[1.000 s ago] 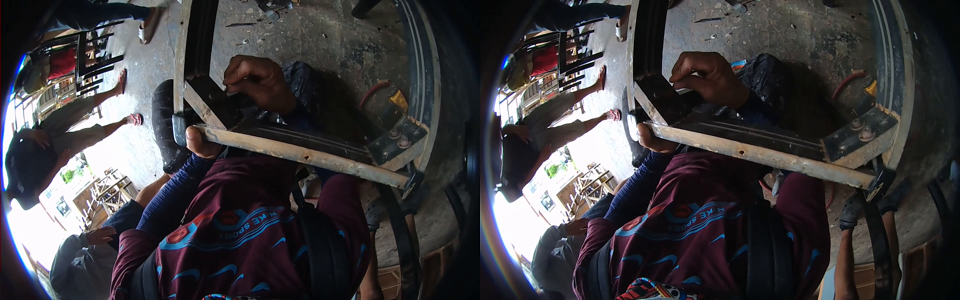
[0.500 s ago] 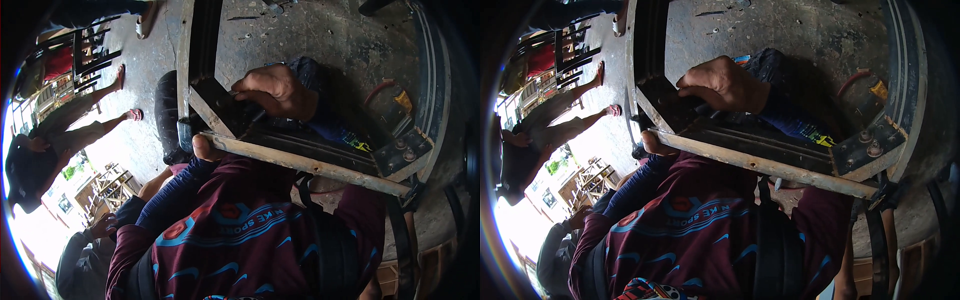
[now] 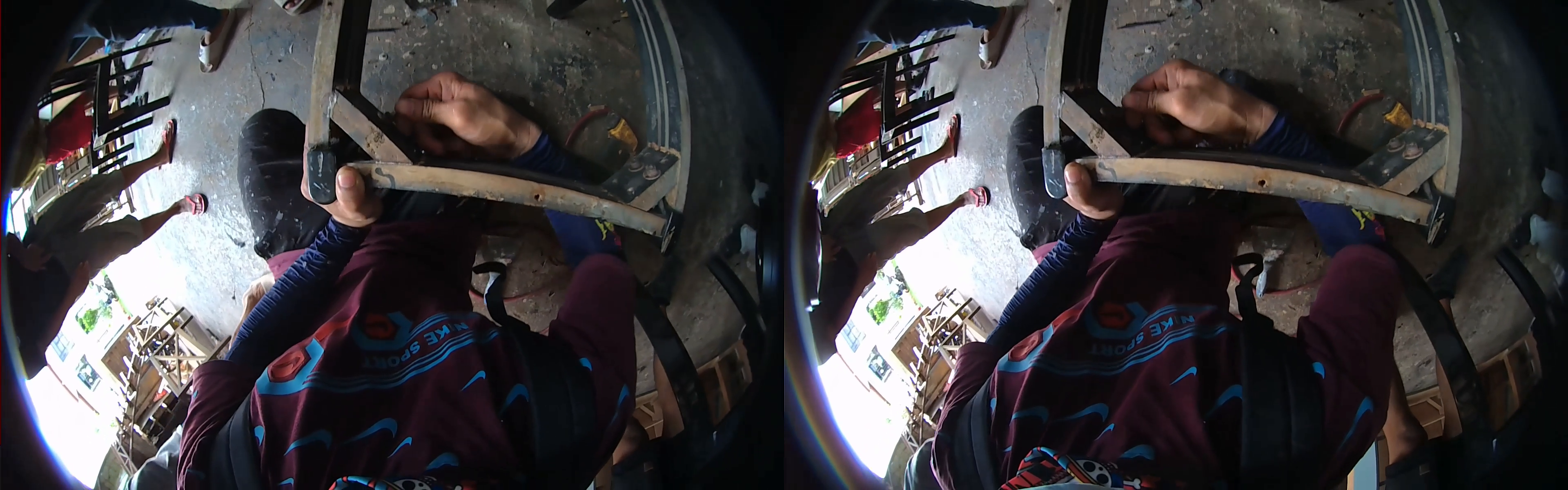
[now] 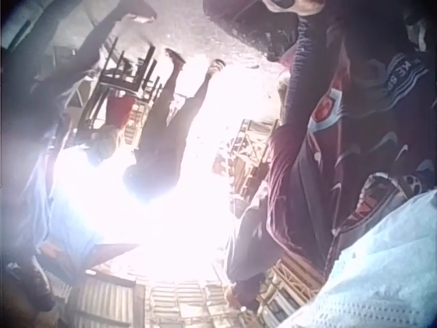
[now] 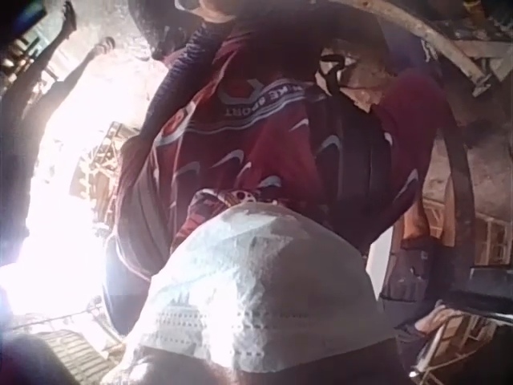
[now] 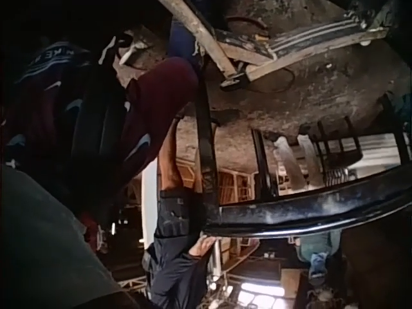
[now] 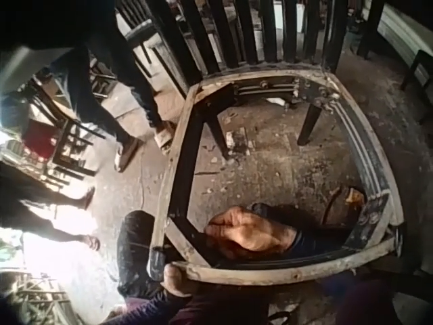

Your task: Repairing a wooden chair frame using a small hand tool and a pneumatic stapler.

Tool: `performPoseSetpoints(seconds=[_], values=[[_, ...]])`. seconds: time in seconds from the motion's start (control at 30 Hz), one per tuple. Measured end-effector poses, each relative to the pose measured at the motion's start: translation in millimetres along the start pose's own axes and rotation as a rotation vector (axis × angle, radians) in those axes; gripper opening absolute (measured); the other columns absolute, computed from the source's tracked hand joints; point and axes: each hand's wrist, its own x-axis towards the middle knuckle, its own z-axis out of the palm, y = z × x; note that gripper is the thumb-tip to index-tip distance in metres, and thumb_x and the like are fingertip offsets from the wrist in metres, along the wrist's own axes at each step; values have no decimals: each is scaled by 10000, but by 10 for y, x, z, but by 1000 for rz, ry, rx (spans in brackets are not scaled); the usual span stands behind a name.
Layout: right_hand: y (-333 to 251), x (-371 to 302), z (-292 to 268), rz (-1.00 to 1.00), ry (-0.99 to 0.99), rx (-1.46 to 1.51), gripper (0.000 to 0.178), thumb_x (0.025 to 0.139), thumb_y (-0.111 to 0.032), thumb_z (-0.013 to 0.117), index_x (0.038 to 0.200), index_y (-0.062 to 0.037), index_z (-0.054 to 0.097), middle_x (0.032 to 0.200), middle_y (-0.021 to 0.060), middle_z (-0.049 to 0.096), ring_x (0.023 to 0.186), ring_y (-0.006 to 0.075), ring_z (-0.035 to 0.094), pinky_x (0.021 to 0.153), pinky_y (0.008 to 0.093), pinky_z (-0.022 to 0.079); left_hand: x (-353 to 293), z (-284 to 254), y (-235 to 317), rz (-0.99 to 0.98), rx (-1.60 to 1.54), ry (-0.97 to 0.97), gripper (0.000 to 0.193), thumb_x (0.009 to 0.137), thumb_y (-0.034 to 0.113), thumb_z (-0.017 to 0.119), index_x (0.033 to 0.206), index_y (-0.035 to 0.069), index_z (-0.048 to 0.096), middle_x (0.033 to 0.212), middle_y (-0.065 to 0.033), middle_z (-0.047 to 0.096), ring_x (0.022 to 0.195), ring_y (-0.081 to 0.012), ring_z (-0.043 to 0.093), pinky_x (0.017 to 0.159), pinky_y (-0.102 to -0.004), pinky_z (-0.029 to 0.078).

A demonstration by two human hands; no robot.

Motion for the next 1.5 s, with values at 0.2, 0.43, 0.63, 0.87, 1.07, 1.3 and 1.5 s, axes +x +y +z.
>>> performPoseSetpoints(seconds=[0.2, 0.43, 0.63, 0.87, 1.07, 1.3, 1.5], values=[[355, 32, 40, -230, 29, 217, 293, 1054, -257, 546, 992, -7, 685, 668, -20, 562, 589, 62, 503, 546, 250, 411, 29, 26, -1, 46, -97, 65, 923, 868, 662, 622, 1339, -122, 501, 1046, -115, 666, 923, -174, 621, 804, -290, 499], [184, -5, -69, -182, 108, -144, 251, 1047, -221, 551, 1083, -16, 693, 792, 41, 682, 730, 88, 635, 624, 254, 500, -11, -52, -83, 3, -132, 88, 923, 869, 673, 609, 1332, -120, 513, 1017, -100, 668, 859, -168, 627, 767, -279, 503], [525, 49, -198, -1127, 508, -1281, 423, 924, -181, 661, 1343, -128, 629, 1213, 103, 680, 919, 230, 691, 789, 344, 578, -4, -19, -76, 47, -92, 103, 905, 878, 652, 610, 1332, -125, 518, 1038, -107, 670, 876, -166, 627, 762, -275, 493], [377, 151, -365, -1325, 322, -1550, 450, 924, -310, 645, 1325, -105, 627, 1234, 91, 664, 908, 173, 664, 762, 329, 567, -122, -154, -75, -130, -256, 21, 821, 861, 605, 647, 1378, -13, 488, 1275, -148, 612, 1132, -274, 620, 994, -422, 498], [264, 395, -198, -1391, 456, -1542, 247, 892, -220, 670, 1088, -72, 703, 1093, 88, 678, 886, 177, 653, 626, 306, 518, -195, -153, -78, -233, -502, 56, 854, 845, 622, 680, 1354, -39, 493, 1219, -138, 633, 1050, -242, 642, 918, -376, 529], [278, 484, -263, -1518, 420, -1543, 166, 813, -171, 680, 939, -67, 711, 969, 65, 666, 840, 176, 631, 600, 321, 490, -223, -243, -102, -335, -636, -9, 852, 830, 597, 722, 1374, -11, 477, 1238, -143, 624, 1087, -262, 642, 956, -409, 537], [49, 396, -153, -1282, 270, -1612, 152, 751, -182, 663, 689, -65, 589, 734, 67, 561, 725, 198, 589, 615, 361, 472, -151, -295, -210, -312, -510, -78, 955, 798, 681, 660, 1417, -20, 466, 1364, -143, 565, 1213, -288, 571, 1066, -420, 448]])
